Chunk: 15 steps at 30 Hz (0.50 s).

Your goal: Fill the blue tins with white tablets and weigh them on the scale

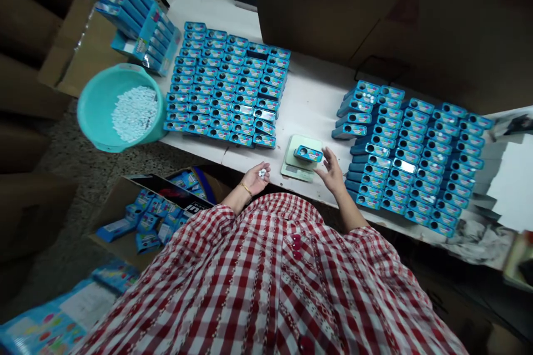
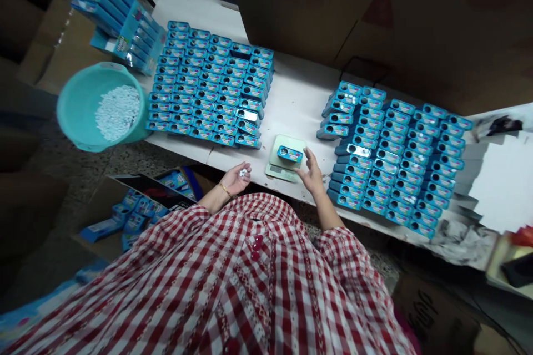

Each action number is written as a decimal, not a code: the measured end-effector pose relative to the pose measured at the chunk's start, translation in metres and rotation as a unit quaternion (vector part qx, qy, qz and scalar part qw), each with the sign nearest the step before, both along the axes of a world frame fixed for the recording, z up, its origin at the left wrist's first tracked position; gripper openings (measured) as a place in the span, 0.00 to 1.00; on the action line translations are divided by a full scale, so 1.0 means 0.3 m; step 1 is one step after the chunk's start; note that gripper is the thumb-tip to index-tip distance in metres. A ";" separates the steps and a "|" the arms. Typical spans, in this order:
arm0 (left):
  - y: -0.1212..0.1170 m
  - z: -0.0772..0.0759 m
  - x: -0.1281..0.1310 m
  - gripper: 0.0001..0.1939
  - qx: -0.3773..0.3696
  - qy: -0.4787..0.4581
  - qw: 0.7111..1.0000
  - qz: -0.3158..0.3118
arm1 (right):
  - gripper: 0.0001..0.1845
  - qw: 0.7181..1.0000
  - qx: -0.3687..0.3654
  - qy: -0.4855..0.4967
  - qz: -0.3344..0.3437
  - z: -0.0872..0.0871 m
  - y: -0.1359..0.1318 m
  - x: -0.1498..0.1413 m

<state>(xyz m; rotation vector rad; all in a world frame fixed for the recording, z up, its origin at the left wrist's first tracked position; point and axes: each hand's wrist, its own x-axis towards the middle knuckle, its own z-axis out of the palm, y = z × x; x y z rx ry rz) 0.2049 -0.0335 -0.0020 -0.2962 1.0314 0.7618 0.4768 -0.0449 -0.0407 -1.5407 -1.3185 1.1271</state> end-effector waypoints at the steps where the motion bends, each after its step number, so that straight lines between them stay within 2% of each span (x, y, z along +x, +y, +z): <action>1: -0.003 0.001 -0.002 0.10 0.001 -0.004 1.000 -0.001 | 0.37 1.000 -0.005 -0.013 -0.018 0.009 -0.025 0.017; 5: -0.009 0.000 -0.009 0.10 -0.008 -0.026 1.000 -0.014 | 0.21 0.988 -0.042 -0.051 -0.139 0.021 -0.120 0.058; 7: -0.013 -0.004 -0.011 0.09 -0.015 -0.033 0.999 -0.017 | 0.16 0.983 -0.051 -0.068 -0.162 0.021 -0.145 0.061; 10: -0.019 -0.016 -0.015 0.08 -0.020 -0.024 1.000 -0.003 | 0.15 0.980 -0.038 -0.085 -0.174 0.031 -0.145 0.061; 15: -0.027 -0.040 -0.024 0.08 -0.023 -0.006 1.000 -0.002 | 0.16 0.981 -0.008 -0.080 -0.177 0.069 -0.088 0.070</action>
